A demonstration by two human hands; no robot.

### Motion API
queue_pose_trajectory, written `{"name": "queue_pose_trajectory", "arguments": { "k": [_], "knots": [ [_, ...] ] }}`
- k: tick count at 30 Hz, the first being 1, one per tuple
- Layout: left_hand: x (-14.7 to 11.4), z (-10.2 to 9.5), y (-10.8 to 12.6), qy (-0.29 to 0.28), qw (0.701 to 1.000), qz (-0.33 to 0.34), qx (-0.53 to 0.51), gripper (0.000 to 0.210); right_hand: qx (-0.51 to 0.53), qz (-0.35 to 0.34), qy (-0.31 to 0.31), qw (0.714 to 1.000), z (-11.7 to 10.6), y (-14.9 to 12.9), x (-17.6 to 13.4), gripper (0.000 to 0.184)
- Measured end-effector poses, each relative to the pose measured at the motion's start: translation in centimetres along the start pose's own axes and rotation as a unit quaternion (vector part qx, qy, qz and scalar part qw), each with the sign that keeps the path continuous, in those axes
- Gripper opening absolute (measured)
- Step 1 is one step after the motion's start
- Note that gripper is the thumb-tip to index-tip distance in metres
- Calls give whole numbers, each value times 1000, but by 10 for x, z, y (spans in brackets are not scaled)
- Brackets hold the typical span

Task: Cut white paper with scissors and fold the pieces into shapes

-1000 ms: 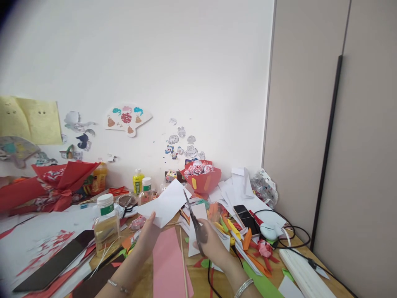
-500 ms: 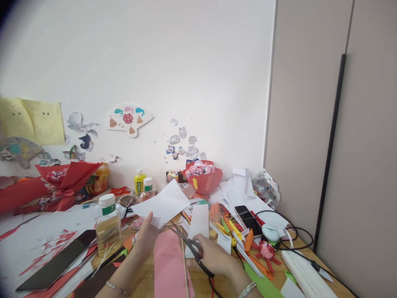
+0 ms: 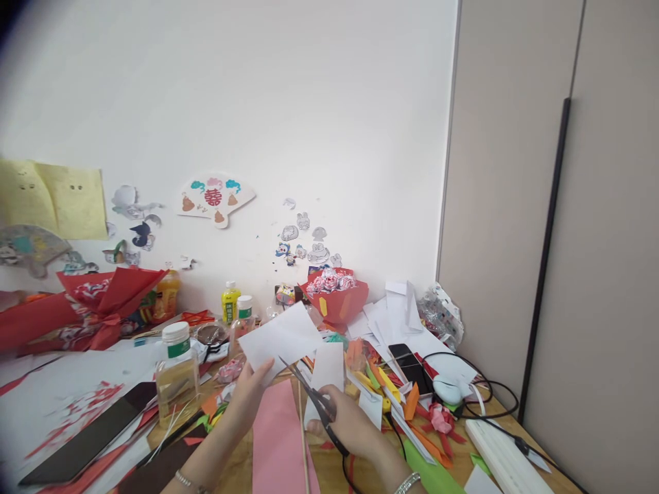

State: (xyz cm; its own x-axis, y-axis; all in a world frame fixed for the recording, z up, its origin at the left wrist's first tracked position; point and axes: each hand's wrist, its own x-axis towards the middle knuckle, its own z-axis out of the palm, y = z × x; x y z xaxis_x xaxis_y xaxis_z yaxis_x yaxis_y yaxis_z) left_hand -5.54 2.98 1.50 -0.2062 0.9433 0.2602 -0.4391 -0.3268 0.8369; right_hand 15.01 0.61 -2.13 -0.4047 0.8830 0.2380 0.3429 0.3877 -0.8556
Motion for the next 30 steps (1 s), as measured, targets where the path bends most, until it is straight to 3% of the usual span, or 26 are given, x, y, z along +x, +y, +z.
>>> {"name": "queue_pose_trajectory", "arguments": {
  "k": [4, 12, 17, 19, 21, 23, 25, 27, 30],
  "knots": [
    [-1, 5, 1, 7, 998, 6, 67, 60, 41, -14, 7, 999, 0, 2, 3, 43],
    [19, 21, 28, -20, 999, 0, 35, 60, 159, -6, 43, 986, -16, -28, -4, 41],
    [30, 43, 58, -118, 991, -64, 14, 59, 231, -11, 64, 971, -27, -36, -10, 45],
    [32, 54, 65, -131, 987, -82, 36, 55, 262, -3, 64, 963, -29, -34, -10, 49],
    [34, 63, 69, -119, 988, -63, 76, 50, 302, -7, 61, 951, -30, -31, -9, 51],
    [36, 68, 71, -82, 987, -3, 135, 46, 338, -13, 60, 939, -31, -27, -8, 51],
    [37, 68, 72, -45, 980, 40, 191, 42, 368, -14, 60, 928, -31, -25, -7, 51],
    [37, 65, 74, -41, 971, 40, 230, 37, 403, -17, 47, 914, -31, -25, -6, 47],
    [34, 56, 81, -122, 970, -2, 212, 38, 463, -35, 14, 886, -30, -28, -6, 39]
  ]
}}
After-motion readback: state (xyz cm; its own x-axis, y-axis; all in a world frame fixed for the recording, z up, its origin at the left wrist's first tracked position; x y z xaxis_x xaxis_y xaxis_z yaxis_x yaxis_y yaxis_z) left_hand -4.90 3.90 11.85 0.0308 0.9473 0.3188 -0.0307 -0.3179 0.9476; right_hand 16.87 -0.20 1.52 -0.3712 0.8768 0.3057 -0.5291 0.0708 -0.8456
